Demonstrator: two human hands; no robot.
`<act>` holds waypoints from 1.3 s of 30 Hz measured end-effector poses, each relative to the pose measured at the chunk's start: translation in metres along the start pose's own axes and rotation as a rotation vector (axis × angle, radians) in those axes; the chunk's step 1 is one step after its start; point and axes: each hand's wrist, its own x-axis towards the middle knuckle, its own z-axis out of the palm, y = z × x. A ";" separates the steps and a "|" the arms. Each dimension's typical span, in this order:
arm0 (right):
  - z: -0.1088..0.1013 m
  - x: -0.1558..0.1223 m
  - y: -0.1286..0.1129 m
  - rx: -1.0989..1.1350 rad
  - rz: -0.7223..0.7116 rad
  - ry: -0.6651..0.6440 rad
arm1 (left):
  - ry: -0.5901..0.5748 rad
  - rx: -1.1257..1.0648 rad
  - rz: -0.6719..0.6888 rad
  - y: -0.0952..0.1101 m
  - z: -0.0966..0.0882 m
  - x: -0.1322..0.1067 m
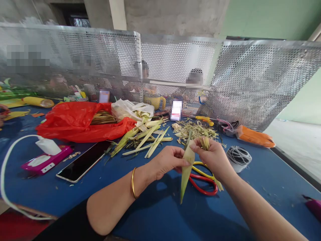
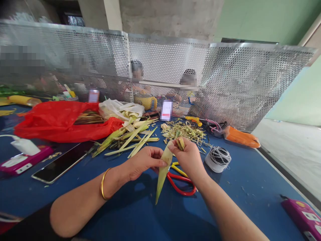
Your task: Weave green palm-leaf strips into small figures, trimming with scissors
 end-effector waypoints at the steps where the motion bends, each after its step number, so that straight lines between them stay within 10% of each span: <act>1: -0.001 0.001 0.001 0.005 -0.003 0.001 | -0.003 -0.025 -0.015 0.001 0.001 0.000; 12: 0.006 -0.003 0.006 -0.057 -0.026 -0.085 | 0.254 -0.158 0.197 0.000 0.004 0.004; 24: 0.009 -0.006 0.005 -0.033 -0.084 -0.056 | 0.151 -0.195 0.092 -0.002 0.000 0.003; 39: 0.008 -0.005 0.007 -0.047 -0.133 -0.084 | 0.220 0.029 0.274 0.007 0.003 0.001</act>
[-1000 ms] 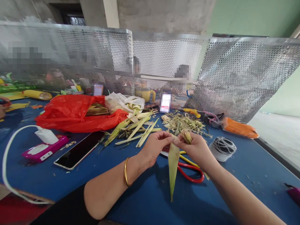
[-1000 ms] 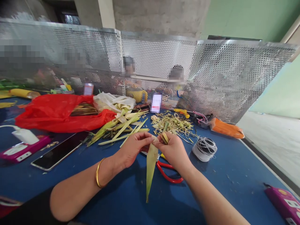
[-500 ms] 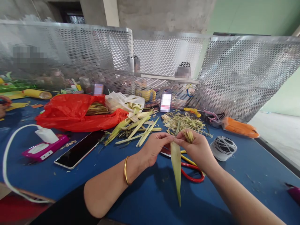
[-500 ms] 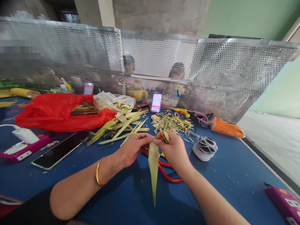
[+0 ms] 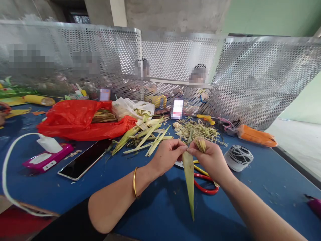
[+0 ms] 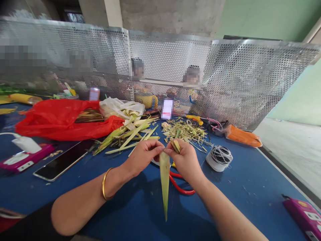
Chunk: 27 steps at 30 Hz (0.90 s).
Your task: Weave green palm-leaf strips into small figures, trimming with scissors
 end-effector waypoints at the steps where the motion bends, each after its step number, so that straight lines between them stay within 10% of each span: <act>1: 0.000 0.000 0.000 -0.004 -0.017 -0.002 | -0.006 -0.005 0.003 0.000 0.000 0.000; 27: 0.004 -0.001 -0.006 -0.049 -0.028 0.136 | -0.012 -0.129 -0.062 -0.006 0.003 -0.002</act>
